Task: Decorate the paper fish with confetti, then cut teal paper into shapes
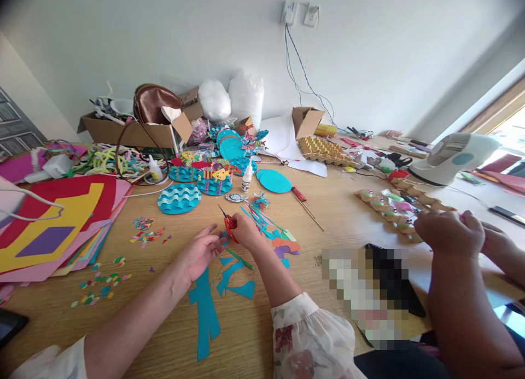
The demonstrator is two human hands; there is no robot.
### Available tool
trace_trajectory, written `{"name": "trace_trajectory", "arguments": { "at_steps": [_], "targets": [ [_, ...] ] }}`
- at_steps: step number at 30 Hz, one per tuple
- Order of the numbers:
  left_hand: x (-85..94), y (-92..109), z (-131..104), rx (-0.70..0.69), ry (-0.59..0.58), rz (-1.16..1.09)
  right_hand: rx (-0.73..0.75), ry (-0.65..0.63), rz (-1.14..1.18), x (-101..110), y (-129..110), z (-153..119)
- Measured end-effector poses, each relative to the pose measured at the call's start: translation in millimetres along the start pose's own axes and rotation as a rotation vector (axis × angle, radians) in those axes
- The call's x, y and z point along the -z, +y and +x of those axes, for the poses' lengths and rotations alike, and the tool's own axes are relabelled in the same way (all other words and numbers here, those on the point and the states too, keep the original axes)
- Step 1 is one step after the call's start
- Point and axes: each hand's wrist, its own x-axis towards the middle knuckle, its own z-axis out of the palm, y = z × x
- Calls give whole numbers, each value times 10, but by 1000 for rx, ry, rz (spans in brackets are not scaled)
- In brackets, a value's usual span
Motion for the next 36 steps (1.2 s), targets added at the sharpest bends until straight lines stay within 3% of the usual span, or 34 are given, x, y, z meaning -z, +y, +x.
{"name": "trace_trajectory", "arguments": {
  "at_steps": [4, 9, 14, 26, 33, 36],
  "targets": [
    [49, -3, -117, -41, 45, 3, -31, 31, 7, 22, 67, -40],
    [1, -30, -175, 18, 0, -23, -67, 21, 19, 54, -5, -109],
    [-32, -29, -117, 43, -38, -39, -105, 9, 69, 29, -80, -129],
    [-2, -20, 26, 79, -65, -27, -108, 47, 334, -45, -2, -151],
    [-49, 51, -165, 14, -148, -5, -79, 136, 673, -12, -36, -211],
    [-23, 72, -216, -141, -144, 117, -61, 141, 848, 55, -107, -314]
  ]
}}
